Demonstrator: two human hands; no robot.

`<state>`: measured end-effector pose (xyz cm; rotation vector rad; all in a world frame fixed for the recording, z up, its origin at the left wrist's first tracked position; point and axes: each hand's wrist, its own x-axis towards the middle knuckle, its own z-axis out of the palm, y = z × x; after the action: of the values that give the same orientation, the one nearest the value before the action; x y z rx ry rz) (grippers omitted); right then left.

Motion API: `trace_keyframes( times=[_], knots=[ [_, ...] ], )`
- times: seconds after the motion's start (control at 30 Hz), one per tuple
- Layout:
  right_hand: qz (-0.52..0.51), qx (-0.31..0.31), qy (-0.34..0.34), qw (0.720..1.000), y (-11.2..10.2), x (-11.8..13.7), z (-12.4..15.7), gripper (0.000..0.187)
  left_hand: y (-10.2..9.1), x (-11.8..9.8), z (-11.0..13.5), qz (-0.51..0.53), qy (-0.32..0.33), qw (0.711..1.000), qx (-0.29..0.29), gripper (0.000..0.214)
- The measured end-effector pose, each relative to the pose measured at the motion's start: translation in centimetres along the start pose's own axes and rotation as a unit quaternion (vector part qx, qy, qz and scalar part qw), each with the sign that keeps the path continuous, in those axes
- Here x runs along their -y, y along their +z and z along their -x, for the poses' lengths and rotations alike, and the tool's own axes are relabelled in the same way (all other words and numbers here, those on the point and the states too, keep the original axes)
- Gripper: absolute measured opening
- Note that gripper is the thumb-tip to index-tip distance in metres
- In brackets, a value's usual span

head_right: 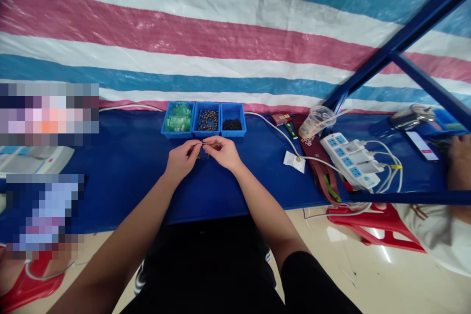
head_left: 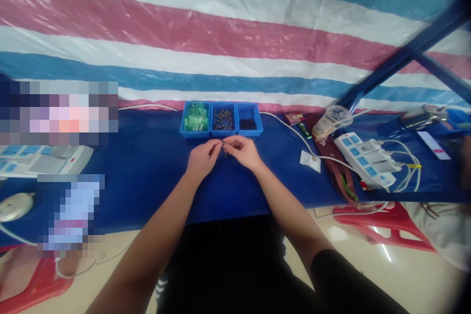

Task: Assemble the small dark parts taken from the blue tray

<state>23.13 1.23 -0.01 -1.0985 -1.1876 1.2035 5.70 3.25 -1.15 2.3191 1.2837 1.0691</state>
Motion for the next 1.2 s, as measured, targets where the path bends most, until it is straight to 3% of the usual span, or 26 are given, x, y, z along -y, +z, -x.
trace_keyframes(
  times=[0.2,0.37,0.5,0.63,0.7,0.8,0.9,1.03,1.2],
  knots=[
    [-0.032,-0.011,0.054,0.998,-0.1,-0.1,-0.8,0.038,-0.3,-0.3,0.0,0.010,-0.026,0.999,-0.015,0.028],
    [-0.082,-0.048,0.025,0.995,0.1,-0.1,-1.8,0.054,-0.4,-0.3,-0.1,0.010,-0.037,0.999,-0.010,0.029],
    [0.101,-0.040,-0.024,0.994,-0.8,-0.4,-1.3,0.031,-0.4,-0.3,-0.1,0.010,-0.038,0.999,-0.018,0.028],
    [0.326,0.070,-0.087,0.939,-1.9,-0.2,-0.4,0.023,-0.5,-0.3,-0.1,0.008,-0.046,0.998,-0.033,0.026],
    [0.382,0.114,-0.108,0.911,-2.1,-0.2,-0.3,0.027,-0.5,-0.3,-0.2,0.009,-0.046,0.998,-0.040,0.026],
    [0.416,0.128,-0.123,0.892,-2.0,-0.4,-0.5,0.019,-0.5,-0.3,-0.2,0.010,-0.045,0.998,-0.041,0.025],
    [0.415,0.132,-0.118,0.892,-2.0,-0.7,-0.8,0.009,-0.5,-0.4,-0.2,0.015,-0.047,0.998,-0.039,0.025],
    [0.405,0.125,-0.110,0.899,-2.3,-0.7,-0.9,0.011,-0.5,-0.3,-0.1,0.020,-0.052,0.998,-0.028,0.025],
    [0.280,0.036,-0.087,0.955,-1.6,-0.4,-0.4,0.024,-0.2,-0.2,-0.1,0.045,-0.039,0.998,0.008,0.028]
  ],
)
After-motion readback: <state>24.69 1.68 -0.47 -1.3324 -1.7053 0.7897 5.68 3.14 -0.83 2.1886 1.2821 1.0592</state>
